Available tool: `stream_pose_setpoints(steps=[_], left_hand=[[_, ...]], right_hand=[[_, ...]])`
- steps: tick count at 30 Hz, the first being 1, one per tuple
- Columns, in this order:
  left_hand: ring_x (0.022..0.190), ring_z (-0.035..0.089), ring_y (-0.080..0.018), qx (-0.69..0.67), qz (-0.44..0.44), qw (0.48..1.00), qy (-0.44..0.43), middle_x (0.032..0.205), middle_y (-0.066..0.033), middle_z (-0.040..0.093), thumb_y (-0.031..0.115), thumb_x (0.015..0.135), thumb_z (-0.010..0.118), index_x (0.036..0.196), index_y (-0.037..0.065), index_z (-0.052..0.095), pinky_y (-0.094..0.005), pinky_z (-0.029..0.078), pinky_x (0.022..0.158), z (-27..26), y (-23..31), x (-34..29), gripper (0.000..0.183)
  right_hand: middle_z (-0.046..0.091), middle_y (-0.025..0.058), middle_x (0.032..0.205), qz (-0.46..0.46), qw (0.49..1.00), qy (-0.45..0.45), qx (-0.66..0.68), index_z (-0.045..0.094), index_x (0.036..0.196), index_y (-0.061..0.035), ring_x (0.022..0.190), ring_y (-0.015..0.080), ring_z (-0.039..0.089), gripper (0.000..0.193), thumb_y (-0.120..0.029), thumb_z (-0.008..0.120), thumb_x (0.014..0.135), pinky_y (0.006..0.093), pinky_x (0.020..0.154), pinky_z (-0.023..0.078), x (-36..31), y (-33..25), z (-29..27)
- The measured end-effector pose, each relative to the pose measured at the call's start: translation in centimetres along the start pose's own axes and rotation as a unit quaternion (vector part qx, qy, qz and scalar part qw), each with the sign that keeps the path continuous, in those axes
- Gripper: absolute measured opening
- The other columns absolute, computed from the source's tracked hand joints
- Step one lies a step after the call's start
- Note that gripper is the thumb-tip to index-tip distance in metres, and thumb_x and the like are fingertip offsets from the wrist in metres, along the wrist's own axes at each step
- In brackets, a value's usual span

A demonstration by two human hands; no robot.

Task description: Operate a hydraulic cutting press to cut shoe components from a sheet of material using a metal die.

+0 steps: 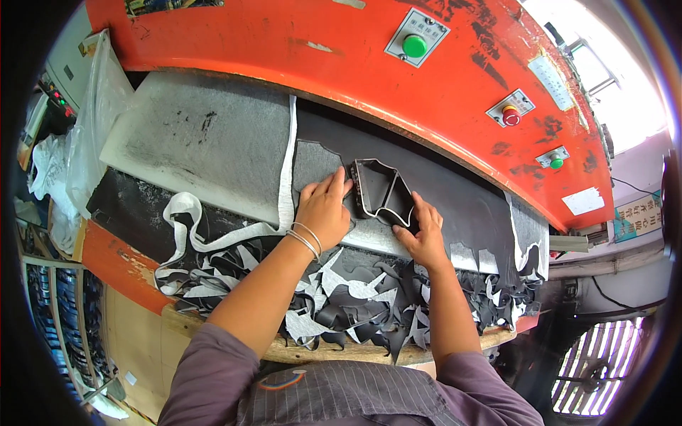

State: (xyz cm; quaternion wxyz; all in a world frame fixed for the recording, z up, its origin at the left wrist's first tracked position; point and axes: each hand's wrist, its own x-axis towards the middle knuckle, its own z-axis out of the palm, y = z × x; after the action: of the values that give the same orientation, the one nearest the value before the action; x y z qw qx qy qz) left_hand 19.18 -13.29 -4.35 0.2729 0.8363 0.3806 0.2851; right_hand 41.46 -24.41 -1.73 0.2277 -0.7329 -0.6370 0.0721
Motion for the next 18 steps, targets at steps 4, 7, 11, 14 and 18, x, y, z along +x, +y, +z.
stream_pose_setpoints(steps=[4, 7, 11, 14, 18], left_hand=[[0.129, 0.043, -0.0227, -0.011, -0.010, 1.000, -0.002, 0.131, -0.0101, 0.058, 0.008, 0.078, 0.051, 0.137, -0.012, 0.030, -0.0413, 0.027, 0.105, -0.1, 0.2, 0.0, 0.065], [0.129, 0.043, -0.0230, -0.013, -0.004, 1.000, -0.001, 0.131, -0.0102, 0.058, 0.008, 0.078, 0.050, 0.137, -0.011, 0.031, -0.0414, 0.026, 0.106, 0.1, 0.1, 0.3, 0.064], [0.129, 0.044, -0.0233, -0.021, -0.011, 1.000, -0.008, 0.132, -0.0111, 0.056, 0.009, 0.079, 0.050, 0.135, -0.010, 0.034, -0.0407, 0.025, 0.107, -0.1, 0.5, 0.2, 0.062], [0.126, 0.046, -0.0255, -0.012, -0.007, 1.000, 0.002, 0.132, -0.0113, 0.056, 0.007, 0.078, 0.050, 0.135, -0.007, 0.033, -0.0421, 0.025, 0.107, 0.3, 0.4, -0.5, 0.061], [0.123, 0.049, -0.0276, -0.024, 0.001, 1.000, 0.010, 0.132, -0.0118, 0.057, 0.004, 0.078, 0.050, 0.136, -0.005, 0.030, -0.0435, 0.025, 0.107, 0.5, 0.3, -0.4, 0.062]], right_hand=[[0.052, 0.0158, 0.124, -0.004, 1.000, -0.006, -0.003, 0.039, 0.141, -0.0076, 0.108, 0.0301, 0.049, 0.077, -0.021, 0.074, 0.073, 0.0386, 0.100, 0.033, 0.1, 0.1, -0.1], [0.049, 0.0191, 0.128, 0.019, 0.999, -0.020, 0.028, 0.041, 0.140, -0.0081, 0.114, 0.0347, 0.043, 0.075, -0.026, 0.073, 0.075, 0.0433, 0.101, 0.032, 0.2, 0.1, -0.5], [0.049, 0.0196, 0.129, 0.012, 0.998, -0.045, 0.031, 0.036, 0.143, -0.0089, 0.117, 0.0348, 0.043, 0.077, -0.027, 0.072, 0.077, 0.0430, 0.104, 0.029, 0.4, 0.4, -0.7], [0.048, 0.0200, 0.129, 0.015, 0.997, -0.065, 0.042, 0.033, 0.144, -0.0090, 0.119, 0.0352, 0.042, 0.079, -0.027, 0.072, 0.078, 0.0430, 0.105, 0.027, 0.0, 0.6, -0.8], [0.047, 0.0209, 0.130, 0.002, 0.996, -0.080, 0.047, 0.032, 0.145, -0.0084, 0.120, 0.0354, 0.042, 0.081, -0.029, 0.072, 0.077, 0.0438, 0.106, 0.025, 0.4, 1.0, -1.2]])
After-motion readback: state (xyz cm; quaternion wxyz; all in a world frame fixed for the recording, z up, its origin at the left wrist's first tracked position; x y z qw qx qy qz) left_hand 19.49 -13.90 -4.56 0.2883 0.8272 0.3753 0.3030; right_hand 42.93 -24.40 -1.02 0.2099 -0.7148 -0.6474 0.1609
